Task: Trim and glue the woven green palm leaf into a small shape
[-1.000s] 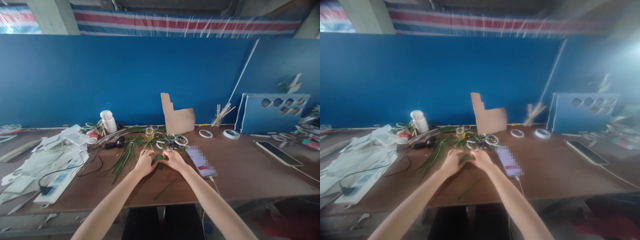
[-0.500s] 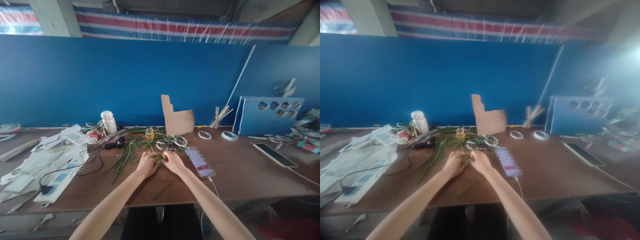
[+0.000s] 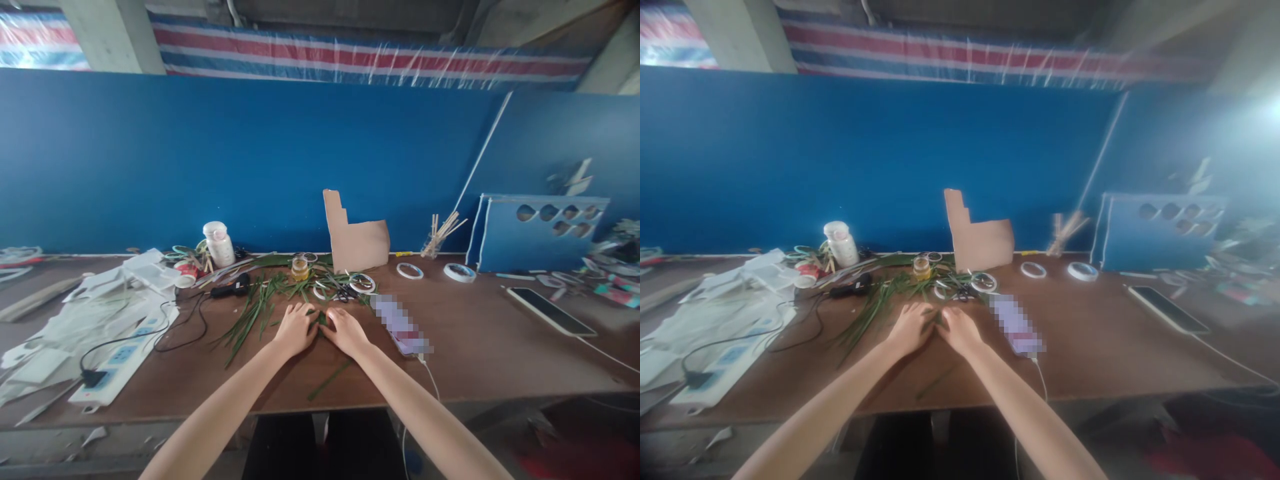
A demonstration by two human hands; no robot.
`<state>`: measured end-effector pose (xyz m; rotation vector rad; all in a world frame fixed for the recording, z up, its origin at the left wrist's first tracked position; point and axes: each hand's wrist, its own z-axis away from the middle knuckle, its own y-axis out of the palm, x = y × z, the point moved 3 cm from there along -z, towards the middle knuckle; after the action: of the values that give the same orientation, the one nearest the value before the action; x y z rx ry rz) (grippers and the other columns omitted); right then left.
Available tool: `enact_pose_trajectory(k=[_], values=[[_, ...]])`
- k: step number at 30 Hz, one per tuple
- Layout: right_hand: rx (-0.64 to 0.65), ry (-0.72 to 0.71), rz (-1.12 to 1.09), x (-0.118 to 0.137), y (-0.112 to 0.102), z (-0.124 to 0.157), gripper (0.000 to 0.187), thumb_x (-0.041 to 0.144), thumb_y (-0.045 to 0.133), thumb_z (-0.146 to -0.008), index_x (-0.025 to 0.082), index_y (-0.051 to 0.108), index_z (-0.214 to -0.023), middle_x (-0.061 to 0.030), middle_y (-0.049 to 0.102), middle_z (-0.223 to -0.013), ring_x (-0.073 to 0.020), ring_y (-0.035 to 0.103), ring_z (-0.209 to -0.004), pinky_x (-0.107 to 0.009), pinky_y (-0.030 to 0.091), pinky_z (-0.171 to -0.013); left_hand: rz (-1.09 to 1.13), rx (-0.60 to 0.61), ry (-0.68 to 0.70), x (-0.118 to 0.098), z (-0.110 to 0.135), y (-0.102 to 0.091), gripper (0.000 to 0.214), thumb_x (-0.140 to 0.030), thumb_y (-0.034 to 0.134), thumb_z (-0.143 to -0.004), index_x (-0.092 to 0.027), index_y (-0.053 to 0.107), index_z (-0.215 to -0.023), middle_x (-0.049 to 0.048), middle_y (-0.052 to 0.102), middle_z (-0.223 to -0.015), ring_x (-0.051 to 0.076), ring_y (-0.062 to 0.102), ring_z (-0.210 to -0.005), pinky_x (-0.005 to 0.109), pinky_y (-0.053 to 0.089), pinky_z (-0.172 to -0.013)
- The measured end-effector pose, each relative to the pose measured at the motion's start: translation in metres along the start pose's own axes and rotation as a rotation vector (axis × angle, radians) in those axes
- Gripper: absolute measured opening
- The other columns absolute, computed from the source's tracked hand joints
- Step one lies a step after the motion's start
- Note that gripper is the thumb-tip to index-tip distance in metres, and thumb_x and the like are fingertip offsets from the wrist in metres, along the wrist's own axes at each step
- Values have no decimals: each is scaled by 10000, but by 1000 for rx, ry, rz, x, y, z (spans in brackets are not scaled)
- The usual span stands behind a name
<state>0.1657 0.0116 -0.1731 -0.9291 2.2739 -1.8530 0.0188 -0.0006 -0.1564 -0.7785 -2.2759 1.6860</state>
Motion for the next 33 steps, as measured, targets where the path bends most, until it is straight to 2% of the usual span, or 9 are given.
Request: enact_pose_trajectory(k=[18, 26, 30, 33], values=[[15, -11, 68, 2, 2, -1, 127, 310, 511, -862, 190, 553, -879, -60, 606, -846, -183, 572, -789, -254, 377, -671, 35, 7, 19, 1, 0, 3, 268, -235, 474, -826, -236, 623, -1048, 74, 589, -1066, 246, 487, -994, 387, 341, -830], [16, -12, 82, 1, 2, -1, 185, 324, 518, -854, 183, 557, -967, -81, 617, -898, -204, 579, -839, -268, 391, -687, 5, -110, -101, 13, 1, -9, 249, -255, 494, -818, -236, 627, -1027, 71, 595, -1017, 244, 500, -964, 415, 312, -858], [14, -10, 93, -1, 3, -1, 144, 307, 529, -844, 194, 552, -930, -65, 614, -893, -193, 577, -806, -261, 386, -662, 6, -57, -80, 16, 2, -9, 192, -304, 515, -809, -229, 657, -915, 63, 598, -974, 245, 508, -940, 434, 296, -869], [2, -23, 102, -1, 3, -1, 133, 309, 516, -850, 195, 548, -913, -59, 613, -881, -191, 577, -789, -261, 386, -650, -2, -35, -56, 16, 2, -8, 212, -337, 507, -821, -223, 661, -912, 67, 602, -956, 247, 507, -937, 439, 289, -869]])
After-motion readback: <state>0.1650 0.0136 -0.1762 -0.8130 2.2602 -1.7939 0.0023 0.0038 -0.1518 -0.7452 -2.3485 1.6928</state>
